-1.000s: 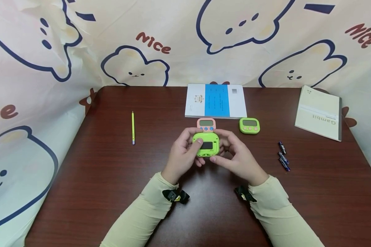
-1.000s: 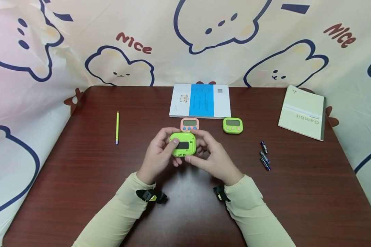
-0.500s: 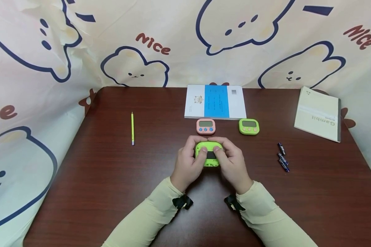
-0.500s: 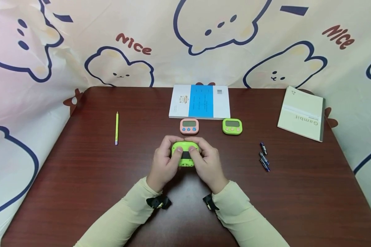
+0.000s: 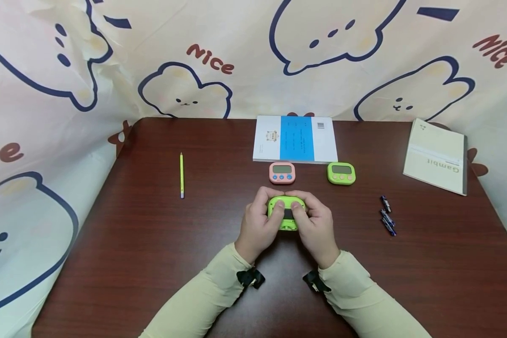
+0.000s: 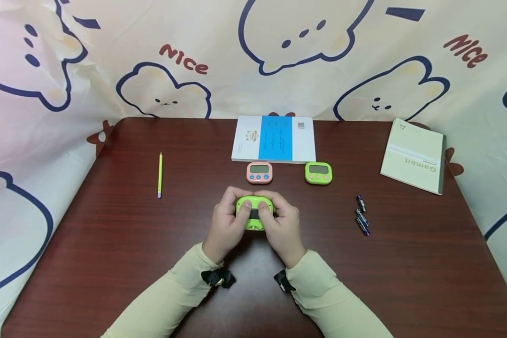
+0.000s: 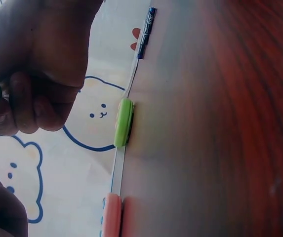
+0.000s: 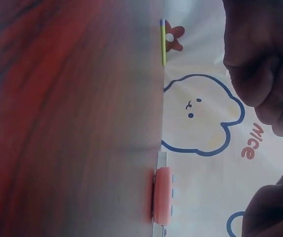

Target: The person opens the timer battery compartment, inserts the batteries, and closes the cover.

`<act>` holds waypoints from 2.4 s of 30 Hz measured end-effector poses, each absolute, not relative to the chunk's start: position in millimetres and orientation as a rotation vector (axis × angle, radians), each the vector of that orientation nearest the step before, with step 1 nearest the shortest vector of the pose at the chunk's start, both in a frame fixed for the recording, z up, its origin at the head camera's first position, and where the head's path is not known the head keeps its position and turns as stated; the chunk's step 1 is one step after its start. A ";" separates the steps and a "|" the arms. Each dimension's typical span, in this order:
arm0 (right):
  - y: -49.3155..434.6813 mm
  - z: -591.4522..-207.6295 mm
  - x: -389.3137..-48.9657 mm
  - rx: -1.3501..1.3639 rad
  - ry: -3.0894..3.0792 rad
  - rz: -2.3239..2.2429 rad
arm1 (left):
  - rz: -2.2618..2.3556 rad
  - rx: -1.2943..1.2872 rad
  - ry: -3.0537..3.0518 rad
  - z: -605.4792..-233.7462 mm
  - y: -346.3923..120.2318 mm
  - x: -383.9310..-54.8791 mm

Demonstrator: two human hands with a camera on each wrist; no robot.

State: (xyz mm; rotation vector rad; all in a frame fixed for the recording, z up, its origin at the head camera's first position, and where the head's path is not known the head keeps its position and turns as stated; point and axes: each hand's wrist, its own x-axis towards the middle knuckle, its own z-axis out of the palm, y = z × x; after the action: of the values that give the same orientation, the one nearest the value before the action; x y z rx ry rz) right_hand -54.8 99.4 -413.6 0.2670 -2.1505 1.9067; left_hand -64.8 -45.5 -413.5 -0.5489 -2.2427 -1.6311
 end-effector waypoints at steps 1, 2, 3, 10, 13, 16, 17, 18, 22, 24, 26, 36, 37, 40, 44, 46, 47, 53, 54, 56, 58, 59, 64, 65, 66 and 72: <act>99.7 -413.8 -55.0 0.263 -2.153 1.907 | -1.635 -0.549 -2.244 -413.7 -45.3 -65.0; 100.0 -413.7 -55.2 0.261 -2.155 1.908 | -1.638 -0.547 -2.247 -414.1 -45.3 -65.2; 100.2 -413.7 -55.3 0.257 -2.159 1.906 | -1.643 -0.546 -2.249 -414.7 -45.2 -65.5; 101.9 -413.1 -56.2 0.249 -2.182 1.909 | -1.678 -0.523 -2.261 -417.8 -44.5 -66.3; 102.2 -412.0 -56.6 0.233 -2.191 1.919 | -1.686 -0.510 -2.268 -418.5 -43.9 -66.1; 102.6 -411.2 -57.3 0.209 -2.200 1.934 | -1.678 -0.495 -2.278 -418.6 -43.5 -65.9; 102.7 -411.2 -57.4 0.202 -2.201 1.939 | -1.672 -0.489 -2.283 -418.4 -43.4 -65.8; 102.8 -411.2 -57.5 0.198 -2.201 1.944 | -1.666 -0.482 -2.288 -418.1 -43.3 -65.8; 102.6 -412.0 -57.8 0.189 -2.198 1.955 | -1.662 -0.462 -2.305 -417.8 -43.3 -65.6; 102.2 -412.5 -57.9 0.195 -2.187 1.957 | -1.677 -0.471 -2.297 -417.9 -43.3 -66.0; 102.0 -413.7 -58.2 0.210 -2.175 1.961 | -1.705 -0.490 -2.281 -417.5 -43.2 -66.3; 99.4 -414.7 -56.2 0.250 -2.151 1.985 | -1.747 -0.489 -2.280 -416.4 -42.8 -65.3; 99.2 -414.7 -55.9 0.250 -2.157 1.975 | -1.745 -0.478 -2.287 -416.0 -42.6 -65.2; 98.8 -413.5 -55.3 0.246 -2.180 1.945 | -1.756 -0.451 -2.293 -415.2 -42.2 -65.0; 99.5 -412.2 -55.8 0.230 -2.179 1.937 | -1.749 -0.443 -2.306 -415.1 -41.5 -65.0; 100.1 -412.5 -55.8 0.226 -2.167 1.937 | -1.738 -0.449 -2.311 -415.3 -41.1 -65.2; 100.3 -412.6 -55.7 0.228 -2.162 1.936 | -1.735 -0.454 -2.311 -415.3 -40.9 -65.3; 104.2 -412.8 -57.1 0.242 -2.177 1.924 | -1.759 -0.483 -2.282 -413.7 -41.6 -66.5; 105.3 -412.1 -57.5 0.249 -2.182 1.931 | -1.776 -0.485 -2.273 -413.5 -41.9 -67.0; 108.2 -410.4 -58.9 0.270 -2.196 1.923 | -1.812 -0.481 -2.256 -413.2 -42.4 -68.0; 111.6 -408.6 -60.7 0.300 -2.197 1.915 | -1.839 -0.468 -2.242 -413.4 -42.8 -69.1; 113.3 -406.9 -61.4 0.315 -2.191 1.909 | -1.851 -0.464 -2.236 -413.5 -43.1 -69.5; 121.7 -401.3 -65.6 0.377 -2.189 1.877 | -1.885 -0.462 -2.224 -415.0 -44.1 -70.5; 123.3 -400.3 -66.2 0.381 -2.197 1.872 | -1.898 -0.470 -2.220 -415.5 -44.2 -70.6; 124.8 -399.6 -66.7 0.380 -2.209 1.868 | -1.913 -0.482 -2.216 -415.8 -44.4 -70.7; 132.0 -395.8 -69.7 0.342 -2.288 1.807 | -2.026 -0.549 -2.208 -416.1 -45.3 -71.4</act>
State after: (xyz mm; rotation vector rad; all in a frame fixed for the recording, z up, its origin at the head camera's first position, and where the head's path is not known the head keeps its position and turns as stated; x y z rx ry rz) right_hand -69.7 132.0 -395.8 0.3419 -2.2879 1.8067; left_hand -71.4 -45.3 -416.1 -0.5494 -2.2081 -2.0263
